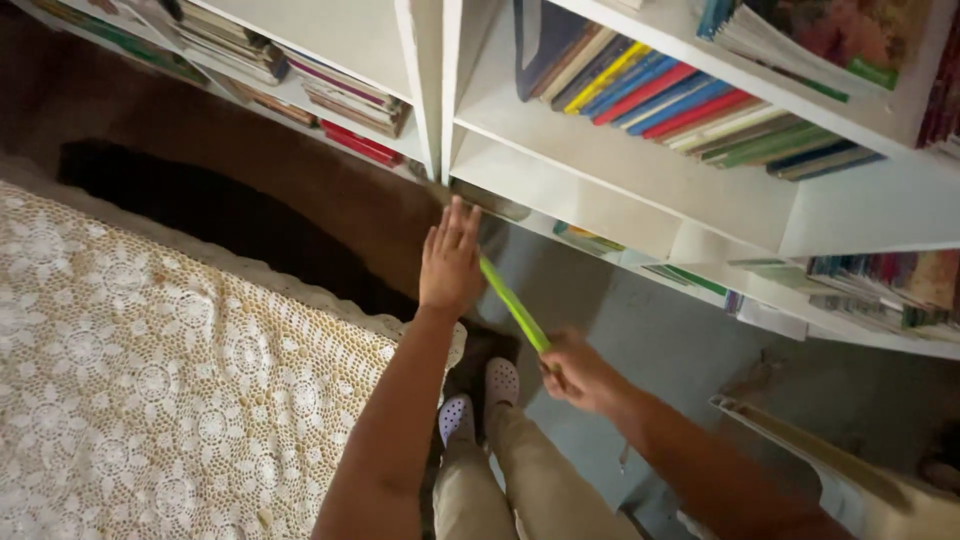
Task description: The person sweeps the floor with a broom in a room containing bookshelves and a bed. They then wipe the shelves with a red cloth, moving items like books and toys to clean the surfaces.
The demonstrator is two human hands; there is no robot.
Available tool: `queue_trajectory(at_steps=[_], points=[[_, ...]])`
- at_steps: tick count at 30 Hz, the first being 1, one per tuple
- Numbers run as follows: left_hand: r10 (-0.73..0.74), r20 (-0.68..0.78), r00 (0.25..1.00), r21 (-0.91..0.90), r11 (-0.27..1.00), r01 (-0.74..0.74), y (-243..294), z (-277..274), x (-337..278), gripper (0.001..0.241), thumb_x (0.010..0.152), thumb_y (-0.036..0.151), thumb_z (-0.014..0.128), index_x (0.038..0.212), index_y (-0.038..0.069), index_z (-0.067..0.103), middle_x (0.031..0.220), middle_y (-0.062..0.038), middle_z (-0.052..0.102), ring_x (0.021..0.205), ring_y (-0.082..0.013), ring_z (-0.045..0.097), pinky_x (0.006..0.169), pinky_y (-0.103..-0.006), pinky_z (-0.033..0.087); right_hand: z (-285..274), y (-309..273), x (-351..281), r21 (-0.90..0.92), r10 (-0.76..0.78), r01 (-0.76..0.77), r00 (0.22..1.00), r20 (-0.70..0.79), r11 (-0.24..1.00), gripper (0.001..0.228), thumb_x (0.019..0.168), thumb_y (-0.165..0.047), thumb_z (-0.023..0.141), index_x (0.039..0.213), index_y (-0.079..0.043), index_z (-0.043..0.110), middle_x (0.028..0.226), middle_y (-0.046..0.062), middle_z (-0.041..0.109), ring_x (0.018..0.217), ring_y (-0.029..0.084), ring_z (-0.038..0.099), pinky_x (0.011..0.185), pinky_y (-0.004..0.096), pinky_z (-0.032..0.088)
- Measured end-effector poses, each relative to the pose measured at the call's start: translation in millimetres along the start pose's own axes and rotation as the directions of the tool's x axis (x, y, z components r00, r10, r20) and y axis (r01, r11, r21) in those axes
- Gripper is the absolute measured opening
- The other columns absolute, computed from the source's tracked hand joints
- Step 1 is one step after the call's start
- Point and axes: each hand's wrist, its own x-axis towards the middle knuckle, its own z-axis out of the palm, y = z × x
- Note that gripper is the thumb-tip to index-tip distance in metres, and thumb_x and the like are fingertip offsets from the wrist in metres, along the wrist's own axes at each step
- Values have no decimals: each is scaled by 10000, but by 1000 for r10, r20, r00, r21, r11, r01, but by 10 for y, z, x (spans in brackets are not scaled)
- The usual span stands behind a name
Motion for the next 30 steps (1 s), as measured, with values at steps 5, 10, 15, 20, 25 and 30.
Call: queue_trajectory(at_steps=[5,10,15,20,25,30], points=[[-16,33,999,64,998,14,-42,-51,-71,678,1000,215,548,1628,266,300,1710,-73,200,1554,-257,277,1209,-480,325,-208,792,1396,-233,-268,370,887,376,899,351,928,-61,555,1260,-15,451,747,83,436,377,126,477,266,280,356],[-38,50,998,60,998,35,-242,54,-220,655,1019,225,519,1630,270,285,1717,-65,173,1563,-249,250,1221,-486,308,856,151,1479,-16,-125,137,940,316,990,344,908,-33,531,1245,39,528,716,85,493,417,98,451,298,236,362],[-10,58,998,89,996,5,-323,18,-345,693,1001,219,546,1637,241,273,1714,-98,168,1548,-286,281,1193,-498,352,946,-388,693,2,-132,142,911,392,990,674,940,-9,534,1560,-61,273,850,96,542,492,98,517,354,242,393],[40,8,999,113,993,-41,-60,-237,-337,735,953,217,605,1622,269,305,1705,-77,211,1555,-284,260,1207,-537,309,148,-63,-39,-65,-255,263,961,112,963,578,894,-82,630,1435,-18,438,705,87,485,395,136,496,315,285,411],[73,-14,997,180,981,-69,278,-484,-355,729,981,259,591,1635,331,277,1719,-56,172,1578,-370,150,1205,-674,185,-808,624,-155,-295,-215,154,958,-188,943,603,894,-40,584,1453,-44,357,654,137,485,394,229,493,320,308,398],[123,72,990,34,991,-126,369,-434,-504,717,975,256,533,1627,380,262,1728,6,151,1590,-381,89,1189,-740,143,-1097,1410,814,-192,-132,115,988,-79,975,305,929,-247,550,1209,-126,554,531,57,439,320,131,443,288,253,330]])
